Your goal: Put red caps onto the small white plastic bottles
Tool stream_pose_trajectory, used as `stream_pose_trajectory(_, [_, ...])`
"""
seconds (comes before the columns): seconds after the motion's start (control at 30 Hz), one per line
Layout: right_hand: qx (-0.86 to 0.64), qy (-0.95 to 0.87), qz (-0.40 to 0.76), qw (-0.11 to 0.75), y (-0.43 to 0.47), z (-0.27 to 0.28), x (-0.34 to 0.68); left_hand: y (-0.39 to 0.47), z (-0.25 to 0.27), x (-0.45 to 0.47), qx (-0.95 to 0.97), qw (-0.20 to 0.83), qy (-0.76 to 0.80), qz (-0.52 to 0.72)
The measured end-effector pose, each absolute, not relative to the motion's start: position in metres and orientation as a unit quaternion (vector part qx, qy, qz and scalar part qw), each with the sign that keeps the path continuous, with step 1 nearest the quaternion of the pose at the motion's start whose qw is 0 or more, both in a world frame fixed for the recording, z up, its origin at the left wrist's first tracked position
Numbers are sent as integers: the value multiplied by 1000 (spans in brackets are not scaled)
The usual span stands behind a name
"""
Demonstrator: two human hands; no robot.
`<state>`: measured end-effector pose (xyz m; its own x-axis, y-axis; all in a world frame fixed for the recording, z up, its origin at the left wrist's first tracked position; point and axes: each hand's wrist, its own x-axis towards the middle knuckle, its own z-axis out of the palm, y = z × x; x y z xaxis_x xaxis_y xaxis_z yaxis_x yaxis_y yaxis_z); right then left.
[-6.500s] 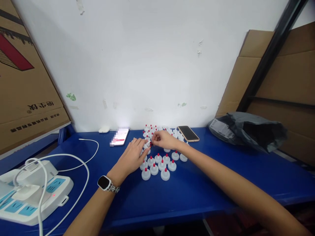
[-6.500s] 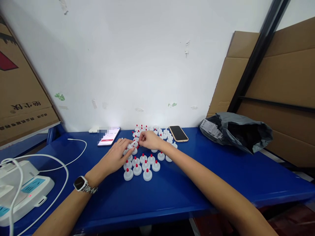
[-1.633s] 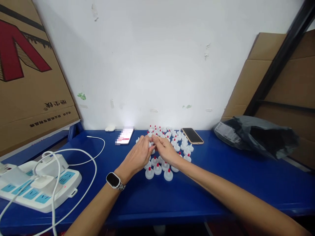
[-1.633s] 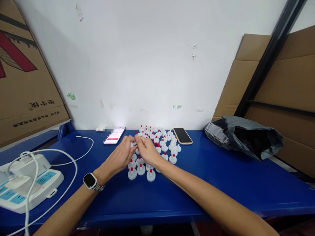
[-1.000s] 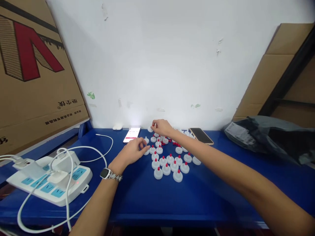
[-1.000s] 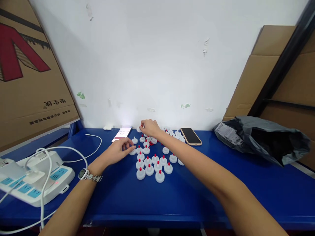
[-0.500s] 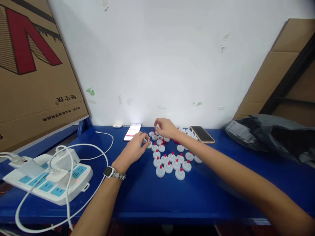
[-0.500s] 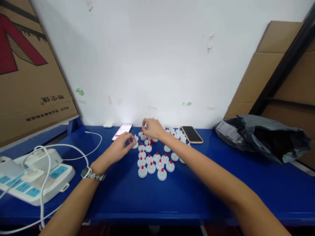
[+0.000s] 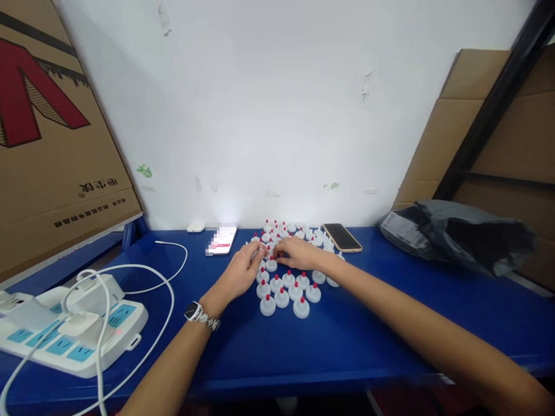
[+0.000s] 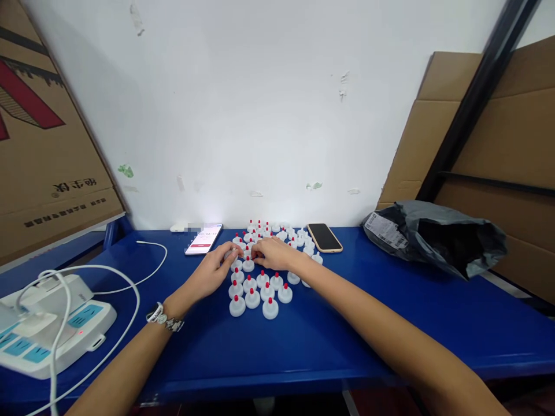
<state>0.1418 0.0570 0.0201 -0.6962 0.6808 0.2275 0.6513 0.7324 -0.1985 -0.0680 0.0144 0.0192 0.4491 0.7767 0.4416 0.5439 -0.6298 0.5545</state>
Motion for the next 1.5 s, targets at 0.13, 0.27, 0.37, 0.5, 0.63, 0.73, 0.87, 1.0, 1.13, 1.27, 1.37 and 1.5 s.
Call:
stream_pose_trajectory(0.13, [-388, -905, 60, 163, 51, 19, 144, 13, 15, -66, 832, 168, 391, 356])
stream_pose_trajectory(0.27, [-406, -859, 152, 272, 43, 25, 151, 13, 13, -65, 833, 168, 388, 358])
stream_pose_trajectory(0.37, [-386, -771, 308, 401, 34, 30, 149, 13, 15, -64, 840, 174, 377, 348])
stream_pose_trajectory(0.5, [-341, -659, 448, 498, 22, 29, 136, 10, 19, -59, 857, 166, 365, 325])
stream_pose_trajectory(0.63, [-330, -604, 484, 541, 14, 25, 125, 2, 21, -54, 864, 149, 368, 309])
stream_pose_trajectory(0.73, [-332, -613, 483, 530, 12, 26, 124, -4, 22, -52, 866, 151, 377, 290])
stream_pose_trajectory(0.87, [-317, -645, 478, 505, 10, 26, 126, -7, 24, -52, 866, 147, 380, 288])
stream_pose_trajectory(1.0, [-320, -671, 451, 494, 8, 25, 127, -6, 26, -53, 868, 139, 374, 295])
stream_pose_trajectory(1.13, [-348, -755, 335, 443, 1, 26, 127, -8, 27, -52, 873, 113, 368, 300])
stream_pose_trajectory(1.27, [-342, -799, 270, 415, -5, 32, 125, -13, 29, -50, 885, 69, 357, 292])
stream_pose_trajectory(1.37, [-331, -800, 271, 421, -6, 35, 123, -15, 30, -49, 892, 27, 344, 294])
stream_pose_trajectory(1.5, [-341, -808, 266, 400, -3, 36, 121, -12, 31, -54, 891, 23, 340, 301])
